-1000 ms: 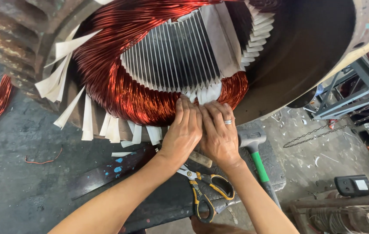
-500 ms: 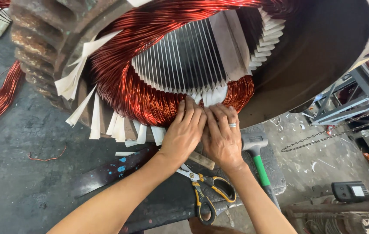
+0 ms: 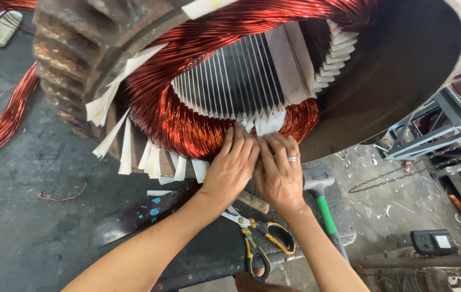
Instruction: Repairing an electric motor by seating copper windings into the stator using a mallet and hands
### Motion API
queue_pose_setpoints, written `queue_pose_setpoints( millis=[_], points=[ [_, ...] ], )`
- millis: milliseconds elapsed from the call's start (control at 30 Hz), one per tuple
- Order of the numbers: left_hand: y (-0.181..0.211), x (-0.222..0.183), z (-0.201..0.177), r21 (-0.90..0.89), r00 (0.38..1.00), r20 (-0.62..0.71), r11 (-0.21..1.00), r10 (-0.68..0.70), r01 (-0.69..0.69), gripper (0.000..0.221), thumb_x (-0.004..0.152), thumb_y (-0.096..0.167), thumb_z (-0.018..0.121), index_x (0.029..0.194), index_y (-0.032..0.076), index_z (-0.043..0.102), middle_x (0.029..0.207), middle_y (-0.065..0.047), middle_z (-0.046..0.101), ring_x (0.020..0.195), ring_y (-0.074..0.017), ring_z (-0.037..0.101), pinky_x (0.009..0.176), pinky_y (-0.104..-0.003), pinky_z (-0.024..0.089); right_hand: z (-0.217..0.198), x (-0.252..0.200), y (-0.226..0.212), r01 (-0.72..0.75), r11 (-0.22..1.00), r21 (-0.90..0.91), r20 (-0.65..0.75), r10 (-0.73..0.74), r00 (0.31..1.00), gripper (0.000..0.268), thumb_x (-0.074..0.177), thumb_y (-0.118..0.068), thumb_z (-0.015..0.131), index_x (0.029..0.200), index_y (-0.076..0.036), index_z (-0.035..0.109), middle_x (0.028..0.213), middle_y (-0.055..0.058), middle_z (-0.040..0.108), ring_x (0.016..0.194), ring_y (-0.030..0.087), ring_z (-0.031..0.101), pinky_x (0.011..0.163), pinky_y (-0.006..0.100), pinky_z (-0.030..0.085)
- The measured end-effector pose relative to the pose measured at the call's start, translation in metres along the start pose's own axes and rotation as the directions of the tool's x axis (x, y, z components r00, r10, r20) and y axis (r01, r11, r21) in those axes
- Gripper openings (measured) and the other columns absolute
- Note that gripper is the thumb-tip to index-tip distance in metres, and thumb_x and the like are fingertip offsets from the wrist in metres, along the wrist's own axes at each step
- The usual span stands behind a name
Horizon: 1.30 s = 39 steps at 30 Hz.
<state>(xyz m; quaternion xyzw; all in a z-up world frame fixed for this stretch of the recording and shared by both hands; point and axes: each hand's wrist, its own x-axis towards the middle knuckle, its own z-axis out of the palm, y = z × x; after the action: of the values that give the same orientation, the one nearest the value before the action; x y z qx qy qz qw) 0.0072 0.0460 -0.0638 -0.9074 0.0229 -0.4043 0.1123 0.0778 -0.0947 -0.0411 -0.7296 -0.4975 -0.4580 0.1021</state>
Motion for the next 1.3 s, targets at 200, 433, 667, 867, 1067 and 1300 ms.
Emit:
queue_pose_setpoints(
  millis=[200, 433, 667, 867, 1067, 1300],
  points=[
    [-0.0029, -0.0010, -0.0058, -0.057, 0.996, -0.078, 0.998, -0.029, 0.024, 0.030, 0.105, 0.020, 0.056, 0.123, -0.001, 0.067, 0.124, -0.028, 0.065, 0.138, -0.0464, 0.056, 0.124, -0.054, 0.038, 0.0001, 0.0010, -0.0009, 0.014, 1.000, 0.020, -0.006, -0.014, 1.000, 0.049, 0.087, -0.011, 0.072, 0.135, 0.000, 0.075, 0.131, 0.019, 0.070, 0.129, 0.041, 0.067, 0.121, 0.054, 0.046],
    [-0.0045, -0.0031, -0.0066, -0.014, 0.999, -0.020, 0.999, -0.034, 0.033, 0.027, 0.106, 0.022, 0.052, 0.122, 0.006, 0.067, 0.123, -0.020, 0.067, 0.140, -0.0408, 0.057, 0.127, -0.053, 0.037, 0.0013, 0.0034, -0.0035, 0.028, 1.000, -0.007, -0.021, -0.028, 0.999, 0.049, 0.085, -0.009, 0.073, 0.132, 0.001, 0.077, 0.128, 0.019, 0.070, 0.127, 0.041, 0.067, 0.120, 0.054, 0.048],
    [-0.0044, -0.0040, -0.0036, -0.045, 0.998, -0.052, 0.998, -0.036, 0.033, 0.027, 0.101, 0.022, 0.058, 0.120, 0.004, 0.065, 0.120, -0.021, 0.066, 0.141, -0.0437, 0.056, 0.127, -0.054, 0.036, 0.0014, 0.0032, -0.0037, 0.030, 0.999, -0.037, -0.021, -0.031, 0.999, 0.051, 0.083, -0.010, 0.074, 0.133, -0.001, 0.077, 0.128, 0.018, 0.070, 0.127, 0.040, 0.067, 0.120, 0.053, 0.048],
    [-0.0049, -0.0041, -0.0058, -0.015, 1.000, -0.009, 1.000, -0.016, 0.016, 0.030, 0.101, 0.025, 0.059, 0.123, 0.005, 0.064, 0.127, -0.023, 0.065, 0.143, -0.0440, 0.054, 0.127, -0.054, 0.035, 0.0003, 0.0033, -0.0049, 0.025, 0.998, -0.050, -0.019, -0.026, 0.999, 0.051, 0.083, -0.010, 0.073, 0.133, -0.001, 0.077, 0.129, 0.017, 0.070, 0.127, 0.040, 0.067, 0.121, 0.052, 0.048],
    [-0.0049, -0.0031, -0.0089, 0.014, 0.999, 0.041, 1.000, -0.008, 0.008, 0.031, 0.102, 0.025, 0.059, 0.126, 0.005, 0.064, 0.131, -0.024, 0.065, 0.144, -0.0428, 0.055, 0.126, -0.053, 0.036, -0.0006, 0.0033, -0.0048, 0.019, 0.999, -0.035, -0.005, -0.019, 1.000, 0.053, 0.083, -0.010, 0.073, 0.135, -0.001, 0.076, 0.129, 0.018, 0.070, 0.129, 0.041, 0.066, 0.121, 0.053, 0.047],
    [-0.0039, -0.0018, -0.0067, 0.000, 1.000, -0.003, 1.000, -0.011, 0.011, 0.034, 0.101, 0.024, 0.060, 0.126, 0.002, 0.064, 0.130, -0.026, 0.064, 0.143, -0.0441, 0.054, 0.126, -0.053, 0.035, -0.0025, 0.0049, -0.0042, 0.011, 1.000, -0.017, -0.008, -0.011, 1.000, 0.050, 0.085, -0.011, 0.072, 0.134, -0.001, 0.076, 0.130, 0.018, 0.070, 0.129, 0.040, 0.066, 0.122, 0.053, 0.046]
  ],
)
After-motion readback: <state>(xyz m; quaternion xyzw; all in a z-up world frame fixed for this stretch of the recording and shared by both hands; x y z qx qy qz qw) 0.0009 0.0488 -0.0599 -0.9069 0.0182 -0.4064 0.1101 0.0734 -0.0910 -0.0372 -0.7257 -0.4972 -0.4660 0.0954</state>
